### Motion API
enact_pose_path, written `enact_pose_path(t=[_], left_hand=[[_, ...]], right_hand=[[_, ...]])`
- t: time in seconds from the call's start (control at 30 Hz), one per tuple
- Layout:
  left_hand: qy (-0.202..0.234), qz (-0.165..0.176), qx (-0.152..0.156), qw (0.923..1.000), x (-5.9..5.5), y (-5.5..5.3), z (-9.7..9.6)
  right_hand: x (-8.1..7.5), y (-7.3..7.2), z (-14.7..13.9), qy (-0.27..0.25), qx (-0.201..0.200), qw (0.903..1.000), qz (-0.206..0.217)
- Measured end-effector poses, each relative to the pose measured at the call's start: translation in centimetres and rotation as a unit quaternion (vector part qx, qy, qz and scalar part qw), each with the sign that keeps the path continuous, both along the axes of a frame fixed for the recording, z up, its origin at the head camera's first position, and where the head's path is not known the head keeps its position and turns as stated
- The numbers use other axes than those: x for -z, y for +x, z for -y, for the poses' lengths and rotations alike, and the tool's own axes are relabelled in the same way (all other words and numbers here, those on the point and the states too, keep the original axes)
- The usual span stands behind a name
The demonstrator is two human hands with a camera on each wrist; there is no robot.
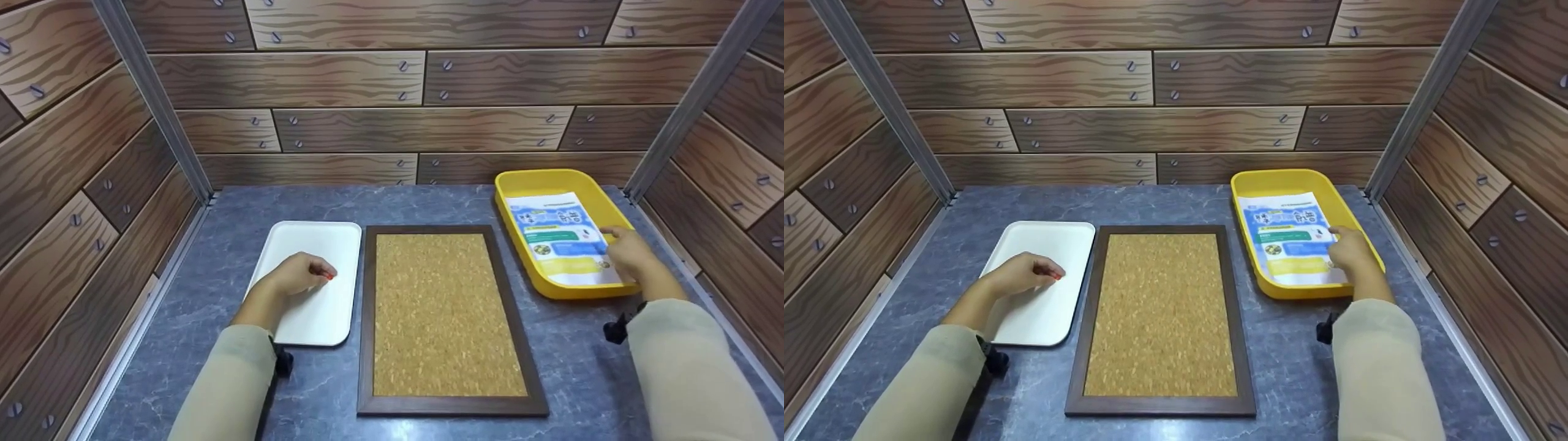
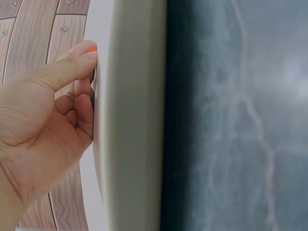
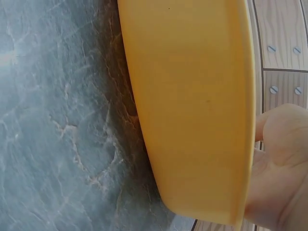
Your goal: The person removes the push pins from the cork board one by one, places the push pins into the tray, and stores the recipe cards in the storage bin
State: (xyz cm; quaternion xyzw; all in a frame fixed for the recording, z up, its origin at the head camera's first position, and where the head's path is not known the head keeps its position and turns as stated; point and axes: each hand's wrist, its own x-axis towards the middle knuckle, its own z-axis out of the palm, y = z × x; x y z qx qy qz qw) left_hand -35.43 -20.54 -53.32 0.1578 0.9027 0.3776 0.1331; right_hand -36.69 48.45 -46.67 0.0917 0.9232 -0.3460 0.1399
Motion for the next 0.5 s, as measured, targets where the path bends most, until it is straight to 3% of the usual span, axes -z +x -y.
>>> enact_pose_path(t=[0.2,0.4,0.5], left_hand=[[0.012,0.008,0.000,0.9999,0.1,-0.2,0.2],[0.010,0.025,-0.008,0.9996,-0.2,-0.3,0.7],[0.012,0.031,-0.014,0.9994,-0.7,-0.3,0.9]], right_hand=[[-0.2,0.2,0.4,-0.013,0.005,0.9999,-0.007],[-0.9,0.1,1.2,-0.055,0.035,0.9978,-0.011],[-1.5,0.1,2.0,-0.065,0.016,0.9973,-0.031]])
